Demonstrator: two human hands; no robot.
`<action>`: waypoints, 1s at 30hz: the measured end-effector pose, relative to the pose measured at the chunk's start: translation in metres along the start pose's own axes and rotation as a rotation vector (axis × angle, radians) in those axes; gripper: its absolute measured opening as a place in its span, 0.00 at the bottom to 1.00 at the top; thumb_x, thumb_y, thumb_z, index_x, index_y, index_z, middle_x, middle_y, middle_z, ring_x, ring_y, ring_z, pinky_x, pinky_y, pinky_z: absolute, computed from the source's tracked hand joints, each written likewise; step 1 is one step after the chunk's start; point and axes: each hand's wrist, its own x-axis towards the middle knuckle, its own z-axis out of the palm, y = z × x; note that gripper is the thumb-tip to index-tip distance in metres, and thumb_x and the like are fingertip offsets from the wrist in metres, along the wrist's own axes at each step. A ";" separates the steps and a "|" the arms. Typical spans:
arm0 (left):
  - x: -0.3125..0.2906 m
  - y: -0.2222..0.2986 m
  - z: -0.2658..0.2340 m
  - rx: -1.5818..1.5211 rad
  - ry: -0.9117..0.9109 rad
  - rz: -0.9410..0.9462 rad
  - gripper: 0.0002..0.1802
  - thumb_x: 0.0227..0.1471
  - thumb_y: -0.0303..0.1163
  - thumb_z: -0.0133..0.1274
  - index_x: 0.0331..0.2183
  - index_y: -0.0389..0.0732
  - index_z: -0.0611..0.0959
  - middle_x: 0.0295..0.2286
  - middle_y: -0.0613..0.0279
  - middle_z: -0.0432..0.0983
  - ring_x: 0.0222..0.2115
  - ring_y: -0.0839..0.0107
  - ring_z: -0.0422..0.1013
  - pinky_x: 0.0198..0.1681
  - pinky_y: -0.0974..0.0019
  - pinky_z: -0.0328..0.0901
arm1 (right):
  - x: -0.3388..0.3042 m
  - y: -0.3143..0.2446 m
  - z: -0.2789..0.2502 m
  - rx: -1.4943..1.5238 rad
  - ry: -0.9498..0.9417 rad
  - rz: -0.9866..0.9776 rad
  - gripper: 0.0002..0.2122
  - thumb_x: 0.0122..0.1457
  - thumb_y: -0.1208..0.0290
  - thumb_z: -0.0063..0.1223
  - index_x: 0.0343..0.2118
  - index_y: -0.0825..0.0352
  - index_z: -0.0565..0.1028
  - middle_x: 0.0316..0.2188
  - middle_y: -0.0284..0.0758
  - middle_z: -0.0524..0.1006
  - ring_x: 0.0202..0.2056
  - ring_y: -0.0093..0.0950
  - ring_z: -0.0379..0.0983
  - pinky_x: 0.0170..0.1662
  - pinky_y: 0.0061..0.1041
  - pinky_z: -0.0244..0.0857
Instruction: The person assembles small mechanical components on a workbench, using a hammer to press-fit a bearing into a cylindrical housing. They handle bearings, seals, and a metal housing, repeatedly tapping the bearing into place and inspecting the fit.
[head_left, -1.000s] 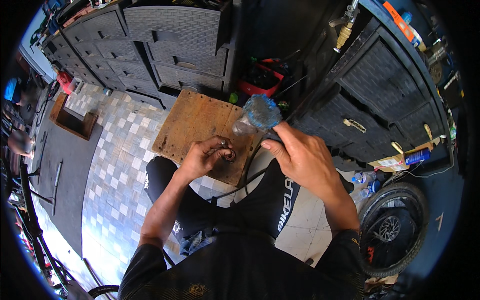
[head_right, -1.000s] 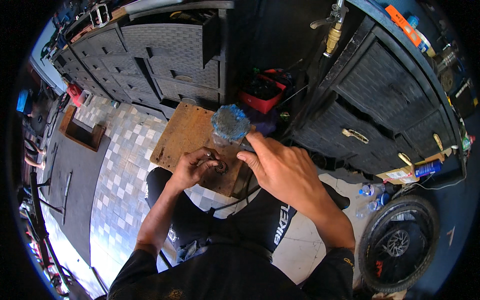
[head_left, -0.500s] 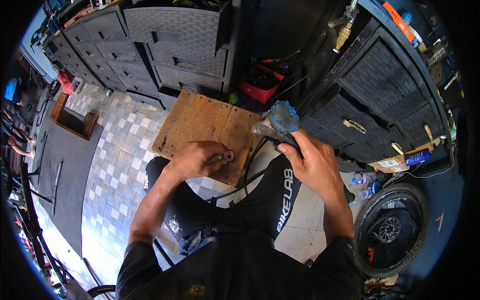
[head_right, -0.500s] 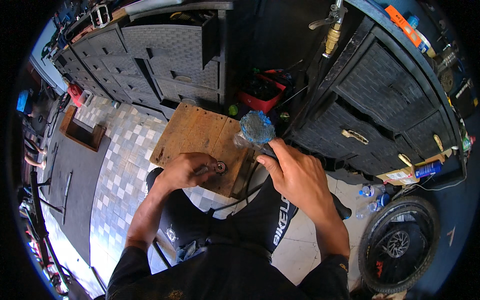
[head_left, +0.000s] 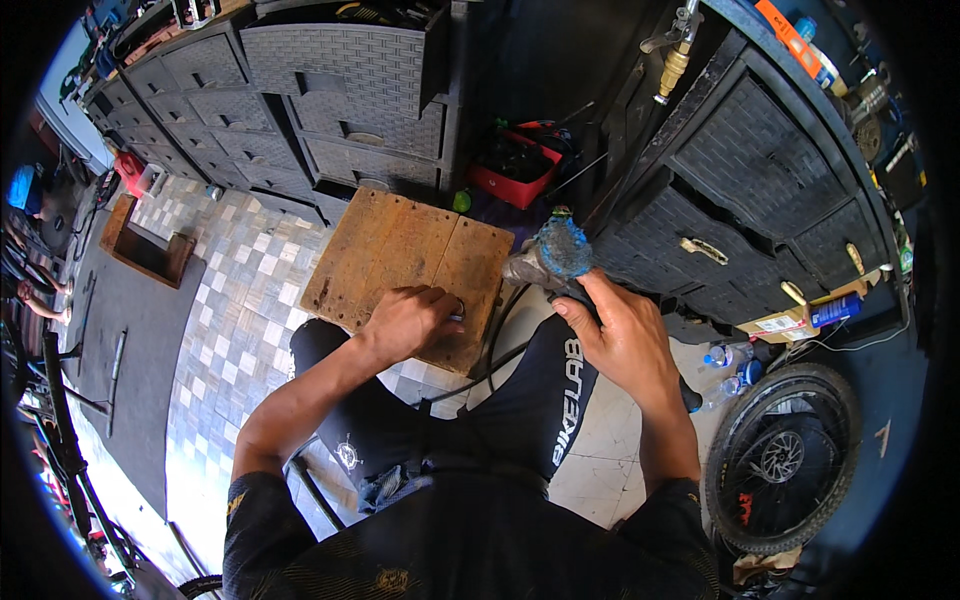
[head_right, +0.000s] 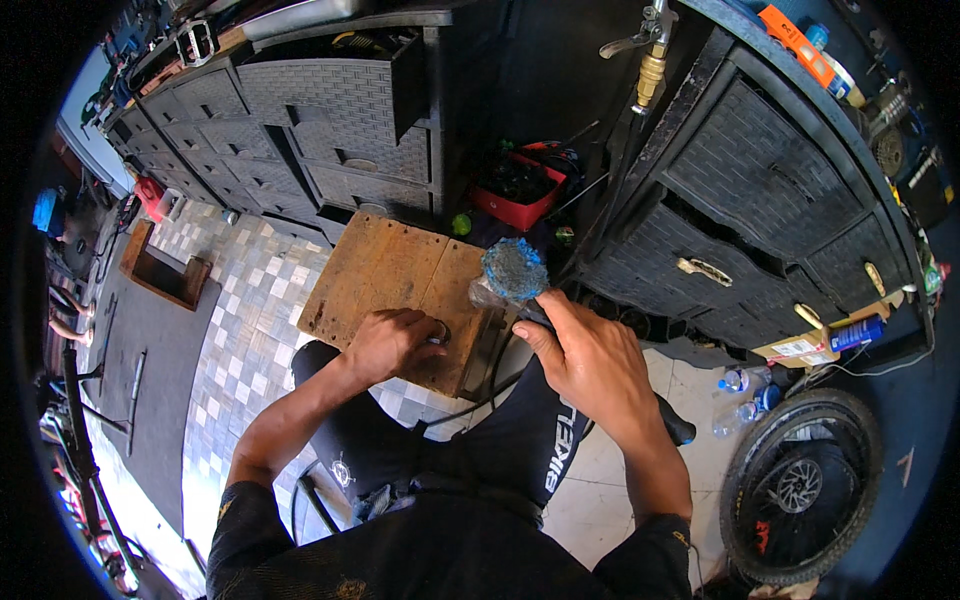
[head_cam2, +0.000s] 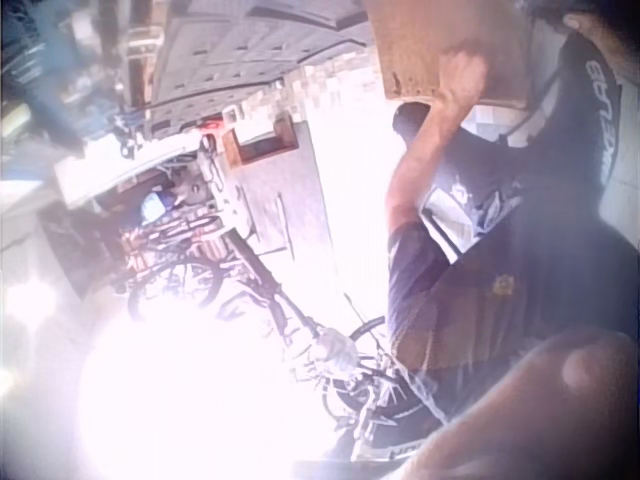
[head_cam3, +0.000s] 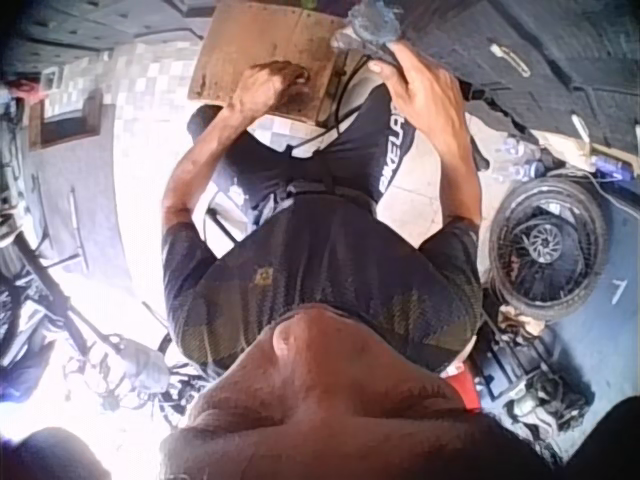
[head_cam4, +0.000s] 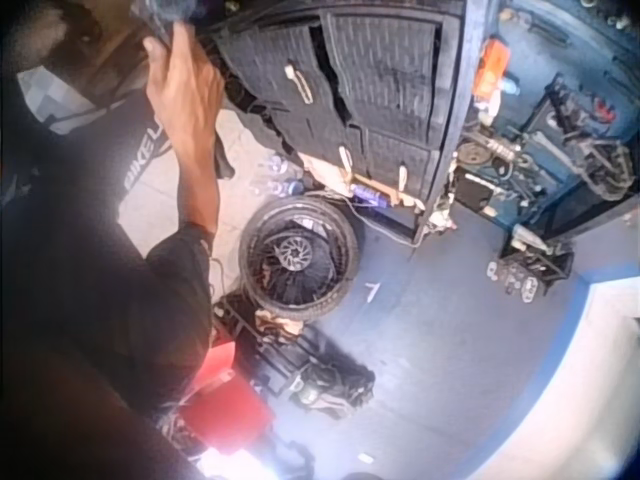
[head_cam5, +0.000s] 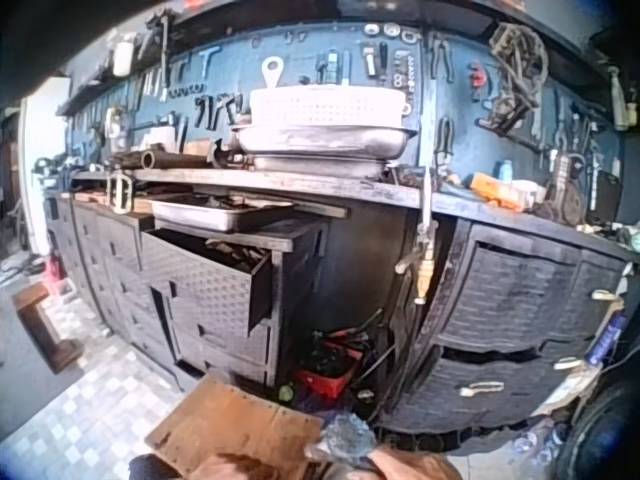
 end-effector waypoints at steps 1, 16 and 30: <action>0.000 -0.002 -0.002 0.016 -0.036 0.025 0.16 0.53 0.40 0.64 0.44 0.49 0.85 0.33 0.61 0.81 0.38 0.56 0.81 0.42 0.56 0.76 | -0.001 0.000 0.000 0.000 -0.009 0.006 0.16 0.70 0.58 0.58 0.50 0.65 0.77 0.31 0.47 0.83 0.31 0.51 0.82 0.33 0.46 0.74; 0.028 -0.026 -0.016 0.148 -0.245 0.242 0.16 0.56 0.32 0.58 0.47 0.48 0.85 0.37 0.61 0.82 0.43 0.57 0.81 0.47 0.54 0.75 | -0.010 0.007 0.000 0.003 -0.020 0.033 0.16 0.68 0.59 0.61 0.49 0.67 0.79 0.33 0.48 0.84 0.33 0.50 0.82 0.34 0.44 0.74; 0.031 -0.034 -0.015 0.103 -0.247 0.242 0.19 0.52 0.25 0.57 0.48 0.47 0.85 0.39 0.59 0.84 0.44 0.56 0.81 0.49 0.54 0.76 | -0.012 0.009 0.000 0.003 -0.020 0.055 0.16 0.68 0.59 0.62 0.49 0.67 0.79 0.31 0.49 0.83 0.32 0.50 0.82 0.35 0.44 0.73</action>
